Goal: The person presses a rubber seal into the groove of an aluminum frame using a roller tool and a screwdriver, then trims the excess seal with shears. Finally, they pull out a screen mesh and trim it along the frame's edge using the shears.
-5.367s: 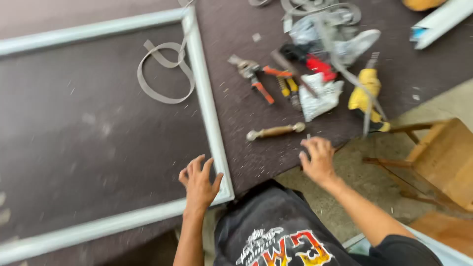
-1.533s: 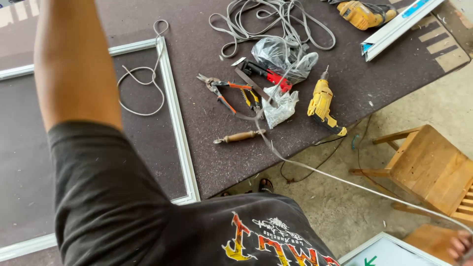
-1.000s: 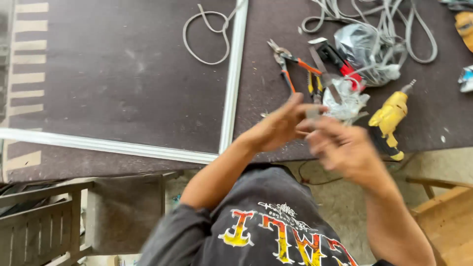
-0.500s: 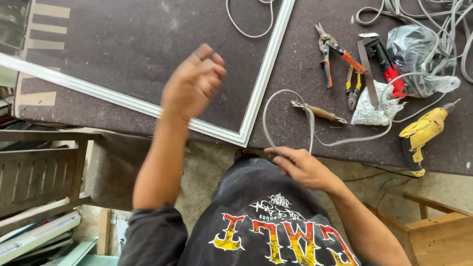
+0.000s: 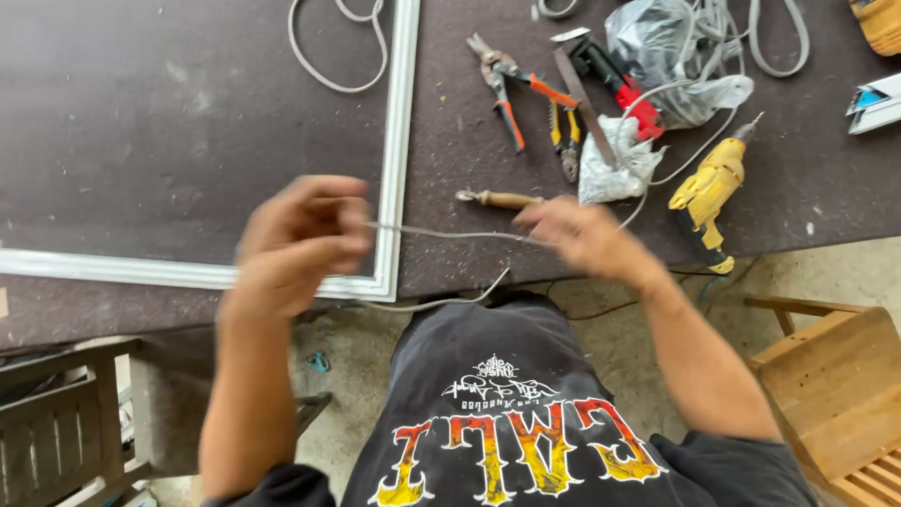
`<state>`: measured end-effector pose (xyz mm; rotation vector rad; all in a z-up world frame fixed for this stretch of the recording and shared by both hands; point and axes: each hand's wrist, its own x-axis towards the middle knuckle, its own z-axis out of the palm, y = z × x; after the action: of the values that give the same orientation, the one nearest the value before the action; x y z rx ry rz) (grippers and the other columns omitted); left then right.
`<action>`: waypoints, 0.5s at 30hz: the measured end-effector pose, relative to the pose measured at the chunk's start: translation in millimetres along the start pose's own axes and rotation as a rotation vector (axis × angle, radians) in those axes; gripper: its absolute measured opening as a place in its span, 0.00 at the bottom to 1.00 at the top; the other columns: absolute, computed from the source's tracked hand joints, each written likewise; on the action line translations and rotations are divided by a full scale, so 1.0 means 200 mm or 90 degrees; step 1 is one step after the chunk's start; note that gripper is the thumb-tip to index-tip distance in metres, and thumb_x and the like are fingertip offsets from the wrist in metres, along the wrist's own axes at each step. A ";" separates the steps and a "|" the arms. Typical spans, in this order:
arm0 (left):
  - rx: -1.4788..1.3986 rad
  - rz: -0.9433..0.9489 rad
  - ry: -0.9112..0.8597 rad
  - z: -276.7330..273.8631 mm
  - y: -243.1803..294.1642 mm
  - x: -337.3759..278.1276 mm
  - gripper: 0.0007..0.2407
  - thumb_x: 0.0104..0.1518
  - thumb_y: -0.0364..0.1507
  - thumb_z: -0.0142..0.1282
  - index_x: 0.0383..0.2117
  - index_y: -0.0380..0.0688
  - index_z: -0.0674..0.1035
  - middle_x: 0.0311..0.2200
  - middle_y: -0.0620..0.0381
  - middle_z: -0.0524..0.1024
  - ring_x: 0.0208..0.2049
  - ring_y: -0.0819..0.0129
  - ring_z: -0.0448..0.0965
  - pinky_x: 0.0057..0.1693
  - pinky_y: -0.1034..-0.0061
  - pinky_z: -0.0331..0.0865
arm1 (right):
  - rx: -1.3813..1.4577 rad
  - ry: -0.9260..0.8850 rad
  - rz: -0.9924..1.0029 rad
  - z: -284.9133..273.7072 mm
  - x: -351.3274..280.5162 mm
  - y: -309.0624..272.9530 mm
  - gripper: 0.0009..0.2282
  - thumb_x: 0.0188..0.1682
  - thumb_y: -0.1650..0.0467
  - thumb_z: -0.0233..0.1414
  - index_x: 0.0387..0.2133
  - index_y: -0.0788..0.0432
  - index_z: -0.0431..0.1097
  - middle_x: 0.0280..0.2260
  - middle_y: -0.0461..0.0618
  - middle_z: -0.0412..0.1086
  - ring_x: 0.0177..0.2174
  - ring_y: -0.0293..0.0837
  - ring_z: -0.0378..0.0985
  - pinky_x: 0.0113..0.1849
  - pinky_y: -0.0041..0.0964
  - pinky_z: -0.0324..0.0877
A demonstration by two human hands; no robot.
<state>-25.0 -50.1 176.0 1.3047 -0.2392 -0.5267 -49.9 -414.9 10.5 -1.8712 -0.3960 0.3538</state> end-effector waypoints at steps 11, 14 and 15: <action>1.447 -0.010 0.365 0.33 -0.23 0.52 0.33 0.45 0.36 0.68 0.57 0.29 0.71 0.64 0.30 0.62 0.69 0.41 0.54 0.65 0.31 0.46 | -0.506 0.286 0.036 -0.52 -0.05 1.18 0.09 0.41 0.73 0.60 0.36 0.58 0.76 0.34 0.54 0.76 0.40 0.56 0.75 0.43 0.56 0.67; 0.903 -0.043 0.119 0.80 -0.73 0.92 0.35 0.43 0.43 0.71 0.59 0.49 0.69 0.60 0.50 0.67 0.66 0.50 0.63 0.65 0.48 0.56 | -0.282 0.232 -0.013 -0.64 -0.04 1.17 0.11 0.46 0.71 0.62 0.41 0.60 0.76 0.36 0.58 0.74 0.36 0.57 0.77 0.40 0.46 0.72; 0.835 0.026 0.040 0.88 -0.94 1.05 0.36 0.47 0.41 0.69 0.63 0.45 0.65 0.55 0.47 0.72 0.58 0.50 0.69 0.60 0.53 0.61 | -0.190 0.203 -0.051 -0.70 -0.02 1.04 0.12 0.46 0.72 0.60 0.43 0.61 0.76 0.36 0.57 0.75 0.34 0.53 0.78 0.38 0.42 0.72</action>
<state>31.1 -336.5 15.3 2.5698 -0.6108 -0.2535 27.7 -599.1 -140.7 -2.1509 -0.3163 -0.0656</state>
